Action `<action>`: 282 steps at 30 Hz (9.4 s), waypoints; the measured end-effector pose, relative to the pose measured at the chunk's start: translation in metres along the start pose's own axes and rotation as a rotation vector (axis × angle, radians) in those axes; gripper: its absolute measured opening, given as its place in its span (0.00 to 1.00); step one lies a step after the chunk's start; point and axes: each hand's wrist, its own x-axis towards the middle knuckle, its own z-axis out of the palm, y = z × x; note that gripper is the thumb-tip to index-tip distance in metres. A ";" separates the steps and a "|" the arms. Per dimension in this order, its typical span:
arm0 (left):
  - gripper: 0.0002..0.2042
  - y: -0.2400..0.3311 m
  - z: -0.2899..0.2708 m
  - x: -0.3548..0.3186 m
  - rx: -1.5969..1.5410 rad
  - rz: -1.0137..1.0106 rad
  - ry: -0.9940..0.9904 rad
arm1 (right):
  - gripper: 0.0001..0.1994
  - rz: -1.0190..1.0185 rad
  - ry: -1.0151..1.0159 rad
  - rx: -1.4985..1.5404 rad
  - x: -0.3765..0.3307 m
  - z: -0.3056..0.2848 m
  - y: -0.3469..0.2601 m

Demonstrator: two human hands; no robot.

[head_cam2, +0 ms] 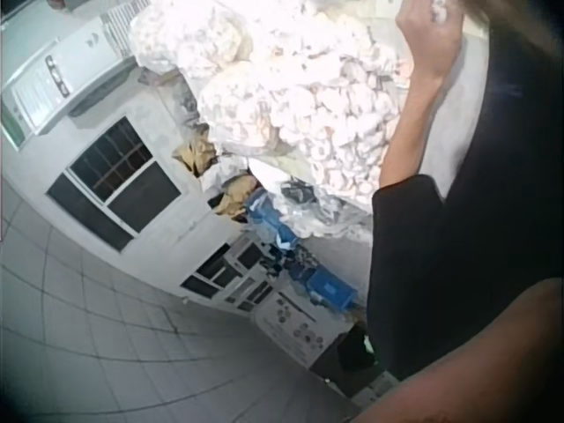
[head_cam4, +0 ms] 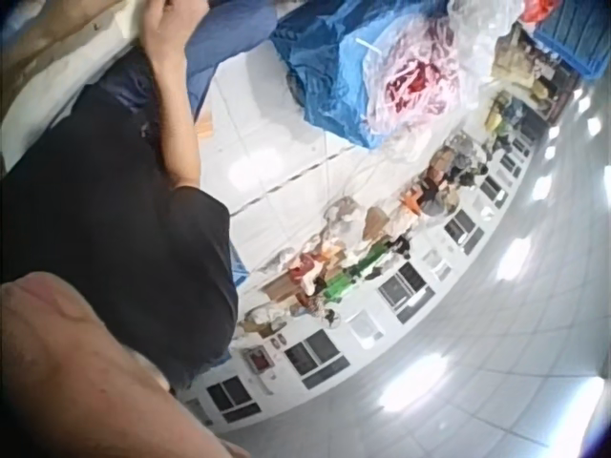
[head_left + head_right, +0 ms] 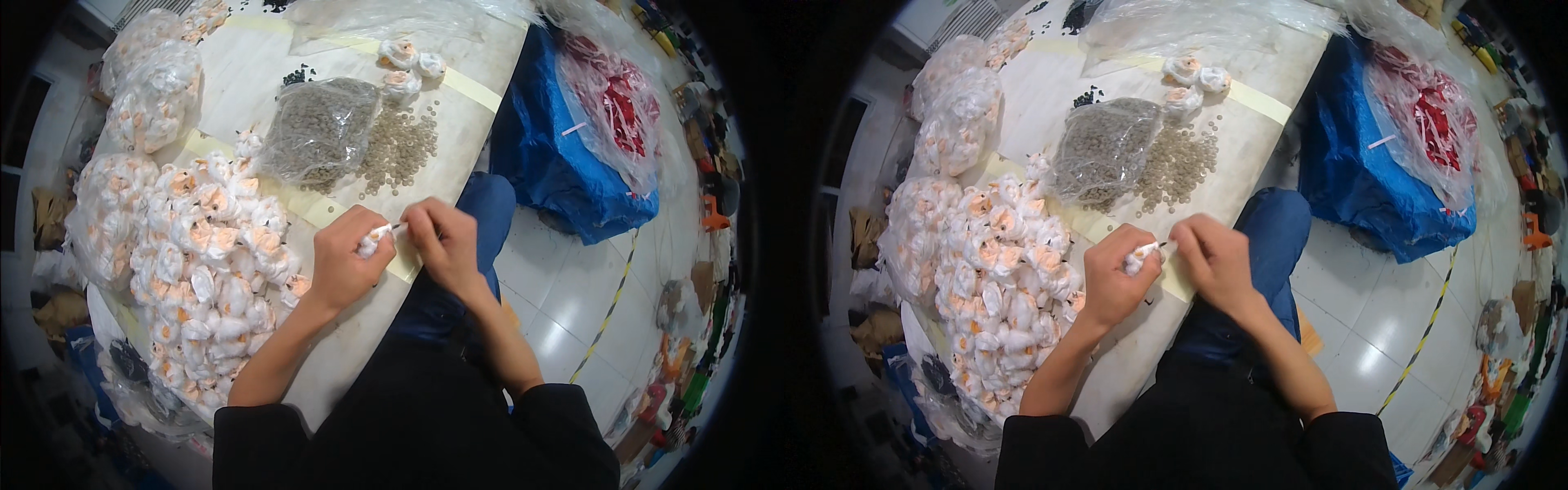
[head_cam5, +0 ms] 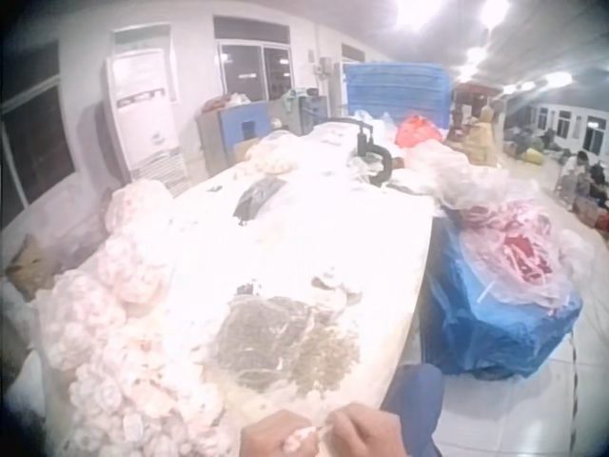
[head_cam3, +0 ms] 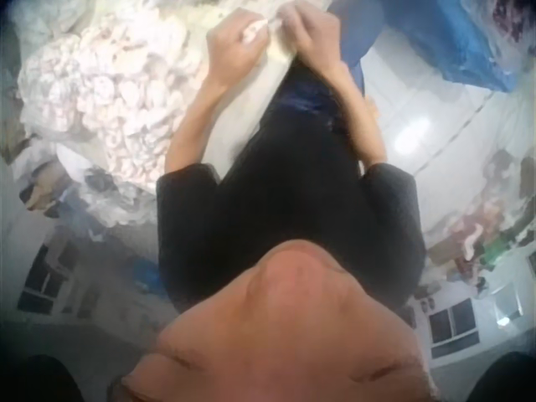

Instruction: The person sits on the floor and assembles small white fluffy items by inserting small round pieces into them. The person repeatedly picks up a fluffy item, inserts a round piece, and places the finished item into a green crate.

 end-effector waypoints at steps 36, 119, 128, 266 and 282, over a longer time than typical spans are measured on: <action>0.06 -0.013 0.007 0.002 -0.115 0.079 0.087 | 0.06 0.303 -0.226 0.585 0.008 -0.002 -0.003; 0.08 -0.013 -0.006 -0.003 -0.669 -0.482 -0.379 | 0.16 -0.042 -0.130 0.063 -0.018 0.000 -0.002; 0.05 -0.012 0.002 -0.008 -0.656 -0.429 -0.267 | 0.18 0.040 -0.216 0.057 -0.014 -0.017 -0.022; 0.12 0.024 -0.021 -0.003 -0.229 0.188 -0.228 | 0.07 -0.250 -0.143 -0.019 -0.029 -0.028 -0.037; 0.13 0.052 -0.051 -0.001 -0.125 0.221 -0.052 | 0.05 -0.230 -0.068 -0.093 -0.025 -0.039 -0.034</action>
